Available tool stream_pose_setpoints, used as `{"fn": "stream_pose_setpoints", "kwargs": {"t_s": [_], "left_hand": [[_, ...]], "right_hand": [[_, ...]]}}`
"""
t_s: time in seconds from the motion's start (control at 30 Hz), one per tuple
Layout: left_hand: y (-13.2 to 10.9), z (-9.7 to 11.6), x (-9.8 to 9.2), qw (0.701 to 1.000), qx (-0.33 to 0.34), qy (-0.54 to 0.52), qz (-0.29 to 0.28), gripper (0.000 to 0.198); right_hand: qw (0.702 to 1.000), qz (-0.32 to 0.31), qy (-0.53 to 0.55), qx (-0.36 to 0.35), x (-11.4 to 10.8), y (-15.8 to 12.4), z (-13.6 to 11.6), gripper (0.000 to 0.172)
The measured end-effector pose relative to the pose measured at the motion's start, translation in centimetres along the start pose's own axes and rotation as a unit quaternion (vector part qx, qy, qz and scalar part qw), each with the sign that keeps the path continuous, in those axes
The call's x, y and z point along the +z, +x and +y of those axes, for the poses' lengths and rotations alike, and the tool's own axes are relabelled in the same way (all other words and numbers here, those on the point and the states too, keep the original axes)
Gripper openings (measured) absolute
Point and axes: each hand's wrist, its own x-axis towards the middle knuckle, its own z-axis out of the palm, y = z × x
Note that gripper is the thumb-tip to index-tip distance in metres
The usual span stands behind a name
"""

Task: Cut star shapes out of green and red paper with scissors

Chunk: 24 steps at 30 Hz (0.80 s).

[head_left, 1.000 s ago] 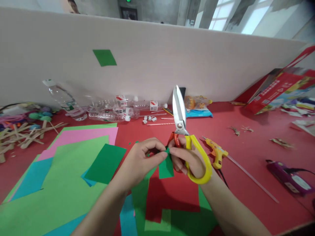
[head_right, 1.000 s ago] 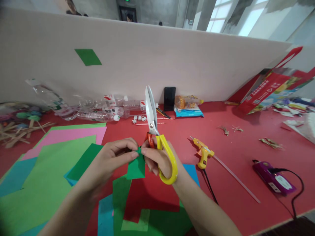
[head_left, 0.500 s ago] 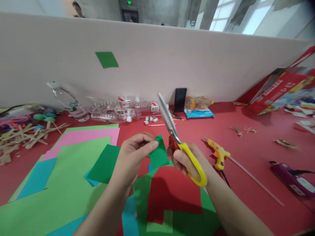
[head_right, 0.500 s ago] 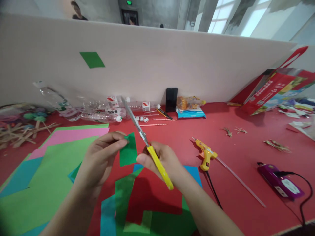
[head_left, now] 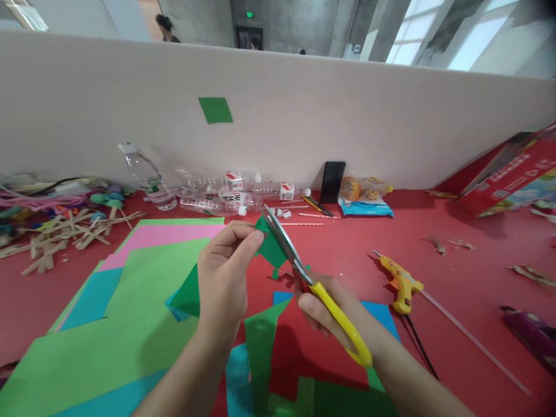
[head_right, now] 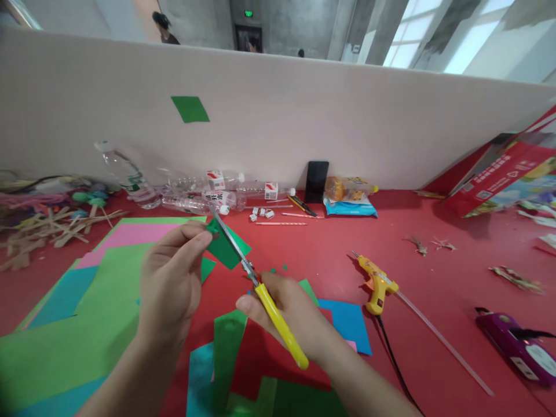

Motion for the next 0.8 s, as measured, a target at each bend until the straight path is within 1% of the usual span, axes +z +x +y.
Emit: {"fn": "stream_pose_setpoints", "kwargs": {"t_s": [0.13,0.23,0.4,0.6,0.8], "left_hand": [[-0.4,-0.2,0.3,1.000,0.011,0.016,-0.018,0.018],[-0.6,-0.2,0.4,0.999,0.009,0.009,-0.032,0.018],[-0.7,-0.2,0.4,0.999,0.008,0.002,-0.031,0.017],[-0.8,-0.1,0.5,1.000,0.006,0.008,-0.029,0.017],[-0.6,0.1,0.4,0.999,0.008,0.009,-0.039,0.017]], "right_hand": [[1.000,0.001,0.020,-0.009,0.6,0.1,-0.2,0.068],[0.999,0.007,0.032,-0.018,0.7,0.0,-0.5,0.067],[0.998,-0.002,0.053,-0.022,0.6,0.0,-0.2,0.065],[0.998,0.002,0.041,-0.042,0.6,0.3,0.7,0.064],[0.999,0.006,0.024,-0.047,0.4,0.3,0.7,0.064]]}}
